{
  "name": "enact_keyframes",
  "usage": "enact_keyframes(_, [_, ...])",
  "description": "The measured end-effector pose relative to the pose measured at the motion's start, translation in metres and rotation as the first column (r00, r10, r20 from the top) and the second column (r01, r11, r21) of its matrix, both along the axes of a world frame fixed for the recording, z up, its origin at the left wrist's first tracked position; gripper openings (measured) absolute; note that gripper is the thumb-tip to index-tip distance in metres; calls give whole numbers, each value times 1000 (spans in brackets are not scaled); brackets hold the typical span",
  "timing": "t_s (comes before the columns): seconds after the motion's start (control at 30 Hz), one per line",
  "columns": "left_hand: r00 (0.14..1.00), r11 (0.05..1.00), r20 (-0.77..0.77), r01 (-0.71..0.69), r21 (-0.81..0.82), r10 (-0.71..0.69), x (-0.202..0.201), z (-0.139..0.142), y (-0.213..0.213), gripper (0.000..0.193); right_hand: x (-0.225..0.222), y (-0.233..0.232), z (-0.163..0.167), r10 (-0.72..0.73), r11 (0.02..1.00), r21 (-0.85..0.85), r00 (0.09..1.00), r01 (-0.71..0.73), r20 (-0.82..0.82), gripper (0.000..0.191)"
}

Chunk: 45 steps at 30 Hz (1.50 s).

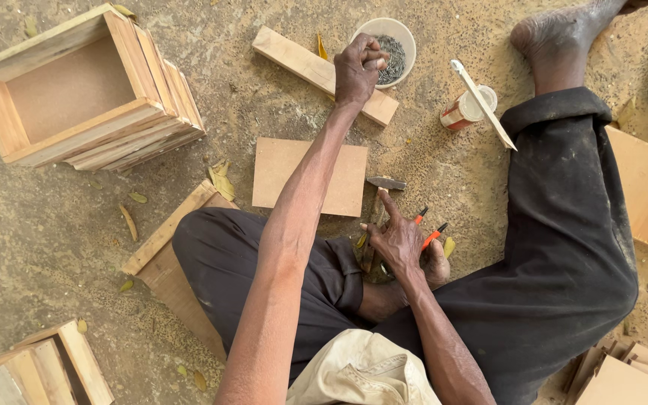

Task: The person sits on the ground assembling small wooden boxes. They take nails from a bowl, position a wooden panel on a box, and hammer nails in, using pliers to hold or pull nails, then set finished boxes on a stack.

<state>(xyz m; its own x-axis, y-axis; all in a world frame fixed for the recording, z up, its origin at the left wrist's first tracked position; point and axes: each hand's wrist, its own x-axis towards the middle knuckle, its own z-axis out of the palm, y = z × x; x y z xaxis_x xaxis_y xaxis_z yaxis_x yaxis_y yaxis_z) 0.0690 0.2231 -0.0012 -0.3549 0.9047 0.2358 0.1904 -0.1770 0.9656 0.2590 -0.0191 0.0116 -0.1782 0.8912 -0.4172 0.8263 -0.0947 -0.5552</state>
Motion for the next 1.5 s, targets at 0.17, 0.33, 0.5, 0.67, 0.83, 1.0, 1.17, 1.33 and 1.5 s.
enact_keyframes(0.17, [986,998,-165,-37,-57,28,-6,-4,7,16,0,1,0,-4,1000,-16,1000,4,-14,83])
enact_keyframes(0.33, [672,985,-724,-49,167,156,-6,-6,6,34,-1,3,2,-5,1000,-28,1000,5,6,83])
enact_keyframes(0.5, [724,968,-644,160,-191,-247,11,-4,13,19,-4,7,1,-24,999,-40,999,25,30,83])
enact_keyframes(0.67, [765,903,-553,87,-422,-331,16,-1,28,27,-7,10,1,-38,996,-82,998,42,54,87])
enact_keyframes(0.83, [729,995,-677,86,-54,-99,16,-3,19,16,-6,8,3,-40,997,-66,999,42,29,86])
enact_keyframes(1.0, [865,998,-501,50,38,-24,12,3,12,12,-6,7,1,-31,998,-58,999,32,33,84])
enact_keyframes(1.17, [860,999,-509,30,-31,-42,7,12,7,16,-6,5,-3,-24,999,-19,999,25,30,86])
enact_keyframes(1.33, [968,999,-246,37,-28,-43,6,14,-6,14,-6,3,-3,-22,1000,-6,999,23,26,85])
enact_keyframes(1.5, [991,996,-130,15,-88,-26,0,16,-39,14,-7,3,0,-43,998,-42,999,44,23,85])
